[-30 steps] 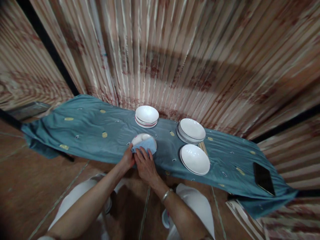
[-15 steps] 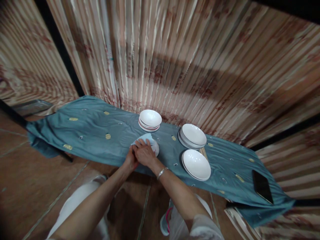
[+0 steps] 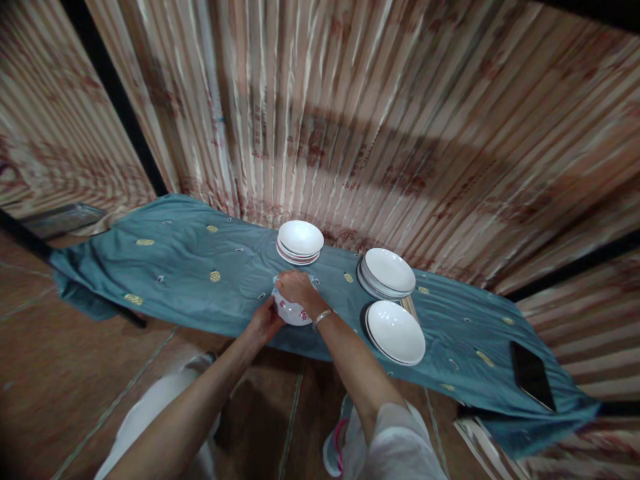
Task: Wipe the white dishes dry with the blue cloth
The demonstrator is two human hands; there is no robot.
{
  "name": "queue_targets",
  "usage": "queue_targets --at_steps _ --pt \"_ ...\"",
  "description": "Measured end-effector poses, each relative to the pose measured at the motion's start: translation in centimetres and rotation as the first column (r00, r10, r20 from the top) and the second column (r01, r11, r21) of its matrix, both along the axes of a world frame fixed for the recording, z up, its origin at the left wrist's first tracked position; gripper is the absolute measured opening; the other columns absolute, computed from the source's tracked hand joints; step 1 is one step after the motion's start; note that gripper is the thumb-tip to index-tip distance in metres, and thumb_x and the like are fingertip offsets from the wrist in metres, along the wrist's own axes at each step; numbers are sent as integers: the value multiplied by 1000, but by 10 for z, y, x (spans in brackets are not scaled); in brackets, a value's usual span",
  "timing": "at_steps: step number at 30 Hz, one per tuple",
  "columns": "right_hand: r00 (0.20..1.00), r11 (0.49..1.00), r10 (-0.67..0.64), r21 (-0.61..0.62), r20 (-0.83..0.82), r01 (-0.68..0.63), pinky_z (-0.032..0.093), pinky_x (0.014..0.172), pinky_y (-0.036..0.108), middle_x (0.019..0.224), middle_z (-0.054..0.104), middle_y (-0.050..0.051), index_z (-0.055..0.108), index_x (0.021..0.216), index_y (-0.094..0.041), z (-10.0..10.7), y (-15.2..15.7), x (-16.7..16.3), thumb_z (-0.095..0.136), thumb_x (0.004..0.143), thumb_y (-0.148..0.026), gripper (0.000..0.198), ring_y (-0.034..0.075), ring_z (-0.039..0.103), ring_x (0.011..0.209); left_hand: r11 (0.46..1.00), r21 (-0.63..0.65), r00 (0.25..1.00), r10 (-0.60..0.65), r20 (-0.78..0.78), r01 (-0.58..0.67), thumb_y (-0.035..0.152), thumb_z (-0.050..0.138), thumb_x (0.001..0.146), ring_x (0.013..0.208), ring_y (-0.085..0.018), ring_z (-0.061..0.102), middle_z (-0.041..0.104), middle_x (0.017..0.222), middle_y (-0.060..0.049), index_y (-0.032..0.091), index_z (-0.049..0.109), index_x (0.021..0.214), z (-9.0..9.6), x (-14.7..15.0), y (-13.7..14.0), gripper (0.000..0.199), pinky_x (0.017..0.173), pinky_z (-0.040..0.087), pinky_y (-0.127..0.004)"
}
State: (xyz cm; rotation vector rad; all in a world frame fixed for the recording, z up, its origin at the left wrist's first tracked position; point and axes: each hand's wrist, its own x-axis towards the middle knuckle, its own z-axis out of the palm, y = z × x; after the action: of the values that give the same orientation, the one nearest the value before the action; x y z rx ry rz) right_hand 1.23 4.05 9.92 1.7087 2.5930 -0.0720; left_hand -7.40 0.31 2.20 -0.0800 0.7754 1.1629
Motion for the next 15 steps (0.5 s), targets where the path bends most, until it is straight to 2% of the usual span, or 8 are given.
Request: queue_targets --at_steps 5,7,11,15 --pt "985 984 170 53 -36 -168 41 89 33 108 68 8 68 101 -18 -1 -15 0 42 94 -19 27 21 59 104 999 27 999 46 16 -47 7 42 88 68 -13 66 71 75 -4 14 65 97 11 5 1 26 74 54 -25" --pt "981 980 190 65 -43 -187 40 89 33 105 68 8 69 98 -17 0 -19 -1 42 93 -16 27 22 59 104 998 33 998 61 28 -62 5 40 87 61 -12 65 68 67 -2 14 65 90 19 7 -1 27 70 55 -23" --pt "984 989 135 68 -113 -128 41 87 32 108 69 9 69 98 -14 10 -12 4 42 92 -16 28 22 60 101 996 55 997 71 -8 -71 6 40 88 61 -13 66 69 66 -1 13 65 92 30 11 -6 27 76 56 -27" --pt "968 1000 12 -19 -250 -17 44 84 29 106 71 8 70 96 -16 13 6 24 40 93 -20 30 20 63 96 996 75 997 55 -45 -52 8 44 87 83 -20 71 74 77 -6 11 65 107 36 13 -11 30 88 55 -34"
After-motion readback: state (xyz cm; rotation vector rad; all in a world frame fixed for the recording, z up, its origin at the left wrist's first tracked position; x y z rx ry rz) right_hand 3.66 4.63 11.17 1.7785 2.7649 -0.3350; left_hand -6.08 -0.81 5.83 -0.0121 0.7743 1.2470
